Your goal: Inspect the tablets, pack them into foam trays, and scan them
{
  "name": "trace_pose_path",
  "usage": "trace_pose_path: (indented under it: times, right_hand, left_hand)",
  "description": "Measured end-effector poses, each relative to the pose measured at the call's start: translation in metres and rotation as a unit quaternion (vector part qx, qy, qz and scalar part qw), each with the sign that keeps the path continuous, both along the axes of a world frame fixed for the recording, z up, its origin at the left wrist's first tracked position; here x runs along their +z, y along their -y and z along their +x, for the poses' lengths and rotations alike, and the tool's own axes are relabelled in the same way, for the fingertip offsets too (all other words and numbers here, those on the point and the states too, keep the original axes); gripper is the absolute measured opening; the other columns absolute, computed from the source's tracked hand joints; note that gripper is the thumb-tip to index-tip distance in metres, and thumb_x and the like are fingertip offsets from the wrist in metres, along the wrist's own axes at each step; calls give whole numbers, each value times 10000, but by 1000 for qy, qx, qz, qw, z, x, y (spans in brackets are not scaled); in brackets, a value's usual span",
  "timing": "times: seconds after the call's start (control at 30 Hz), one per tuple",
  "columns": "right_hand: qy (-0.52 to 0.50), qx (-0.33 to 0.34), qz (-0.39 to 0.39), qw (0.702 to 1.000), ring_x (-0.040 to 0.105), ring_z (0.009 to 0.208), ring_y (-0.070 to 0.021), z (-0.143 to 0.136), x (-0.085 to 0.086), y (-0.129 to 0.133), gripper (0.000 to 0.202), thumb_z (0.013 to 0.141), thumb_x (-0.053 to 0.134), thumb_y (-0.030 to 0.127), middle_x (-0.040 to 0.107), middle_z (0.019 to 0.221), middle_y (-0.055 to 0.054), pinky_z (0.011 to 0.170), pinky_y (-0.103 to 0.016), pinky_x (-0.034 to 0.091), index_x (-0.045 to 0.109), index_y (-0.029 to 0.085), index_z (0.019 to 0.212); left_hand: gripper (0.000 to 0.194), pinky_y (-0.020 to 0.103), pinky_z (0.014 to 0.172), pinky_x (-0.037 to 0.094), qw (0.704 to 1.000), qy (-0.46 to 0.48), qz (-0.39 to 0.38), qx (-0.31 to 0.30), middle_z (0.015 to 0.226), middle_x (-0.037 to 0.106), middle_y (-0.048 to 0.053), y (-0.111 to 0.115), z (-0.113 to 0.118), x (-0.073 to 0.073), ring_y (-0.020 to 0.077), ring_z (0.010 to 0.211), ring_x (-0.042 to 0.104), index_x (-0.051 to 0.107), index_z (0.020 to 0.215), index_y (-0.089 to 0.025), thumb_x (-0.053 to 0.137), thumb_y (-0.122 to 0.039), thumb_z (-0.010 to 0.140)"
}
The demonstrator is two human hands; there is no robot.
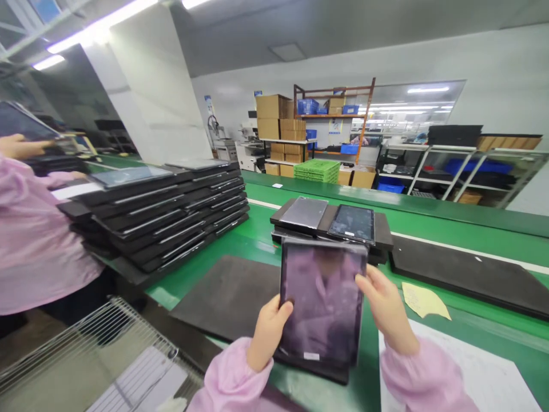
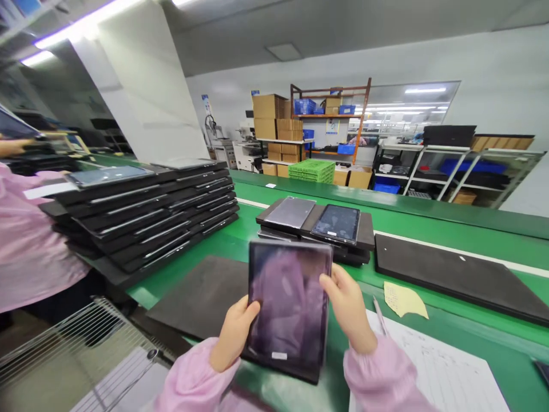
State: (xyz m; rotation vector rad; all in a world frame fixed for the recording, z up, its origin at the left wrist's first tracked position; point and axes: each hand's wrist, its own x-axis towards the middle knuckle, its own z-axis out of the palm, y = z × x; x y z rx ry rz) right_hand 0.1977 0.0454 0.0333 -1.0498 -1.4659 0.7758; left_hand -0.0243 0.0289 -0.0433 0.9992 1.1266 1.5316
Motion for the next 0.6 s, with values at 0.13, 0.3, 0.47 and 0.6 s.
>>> trace_pose_path:
  times: [0.13,0.3,0.47,0.6]
  right_hand:
    - [-137,62,-131,980,615,808,-194,-5,3,-36,642,736,621,360,665,926,-30,717,-306,494,399,231,1324]
    - [-104,27,-204,973,624,709,-179,-5,-21,-66,357,743,631,257,674,832,-42,696,-322,512,603,164,1086]
    - [-82,49,-205,974,614,787,-156,-4,-49,-74,208,875,567,327,641,866,-40,746,-351,514,620,128,904]
    - [-88,70,-204,972,608,816,-157,-1,-59,-74,194,887,557,309,633,885,-39,755,-348,513,614,123,874]
  left_hand:
    - [278,252,594,449,991,72,-79,-80,664,668,37,3,9,31,175,635,598,664,731,-129,671,-403,686]
    - [293,269,616,489,976,148,-105,-119,694,693,67,5,10,58,204,674,644,675,775,-105,738,-339,611]
    - [231,291,648,512,961,210,-100,-148,685,687,56,6,6,62,194,677,651,649,823,-109,683,-302,702]
    - [198,280,604,510,953,237,-102,-156,641,665,37,5,4,58,166,598,635,623,799,-111,650,-301,749]
